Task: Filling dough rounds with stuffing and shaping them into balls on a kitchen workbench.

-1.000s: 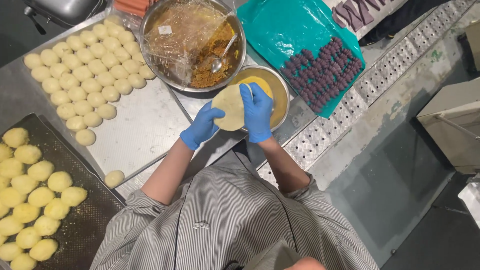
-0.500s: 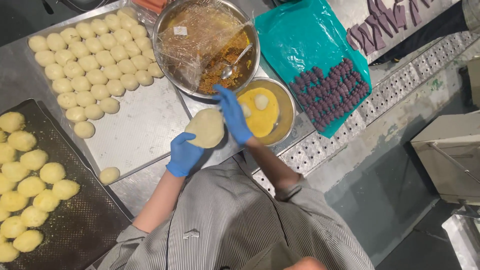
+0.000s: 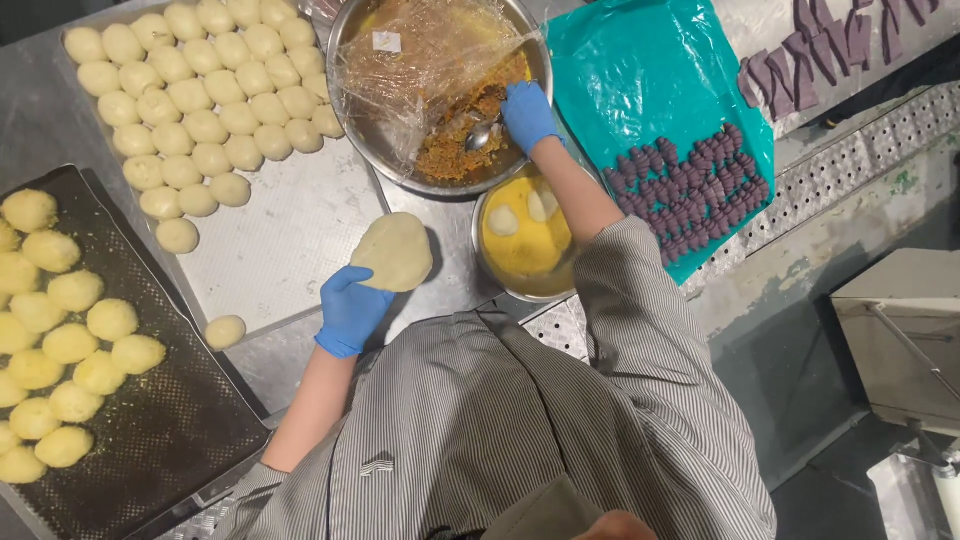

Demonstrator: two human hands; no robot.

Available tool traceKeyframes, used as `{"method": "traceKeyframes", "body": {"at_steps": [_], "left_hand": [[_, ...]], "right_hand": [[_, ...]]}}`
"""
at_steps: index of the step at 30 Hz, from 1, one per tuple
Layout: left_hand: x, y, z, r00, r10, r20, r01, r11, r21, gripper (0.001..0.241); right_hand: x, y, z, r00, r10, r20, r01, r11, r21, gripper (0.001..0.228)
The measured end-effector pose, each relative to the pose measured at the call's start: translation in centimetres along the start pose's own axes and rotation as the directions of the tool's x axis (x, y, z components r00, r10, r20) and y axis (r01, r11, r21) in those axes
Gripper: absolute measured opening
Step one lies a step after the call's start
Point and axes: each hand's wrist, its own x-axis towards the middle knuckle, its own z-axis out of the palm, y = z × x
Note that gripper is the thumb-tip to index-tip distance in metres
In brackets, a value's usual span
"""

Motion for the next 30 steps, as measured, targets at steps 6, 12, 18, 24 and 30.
{"method": "traceKeyframes", "body": {"at_steps": [6, 12, 18, 24, 30], "left_hand": [[1.5, 0.5, -0.1, 1.0, -0.003, -0.01, 0.003, 1.0, 0.013, 0.08], [1.0, 1.0, -0.3, 0.999, 0.051, -0.015, -0.051, 0.999, 0.019, 0.082], [1.4, 0.5, -1.7, 0.999, 0.036, 0.001, -0.036, 0.998, -0.052, 0.083], [1.4, 0.2, -2.1, 0.999, 0.051, 0.006, -0.051, 0.998, -0.046, 0.081], [1.2, 0.3, -2.6, 0.997, 0.073, -0.033, -0.073, 0.997, 0.023, 0.078]], "right_hand": [[0.2, 0.5, -1.0, 0.994, -0.111, -0.018, 0.11, 0.992, -0.062, 0.015], [-1.8, 3.3, -1.1, 0.999, 0.038, -0.009, -0.036, 0.985, 0.168, 0.012], [-3.5, -0.1, -4.5, 0.989, 0.149, -0.016, -0.122, 0.86, 0.496, 0.017], [-4.4, -3.3, -7.3, 0.992, 0.088, 0.091, -0.125, 0.805, 0.581, 0.019], [-5.4, -3.9, -8.4, 0.997, -0.074, -0.019, 0.07, 0.791, 0.608, 0.023]]}}
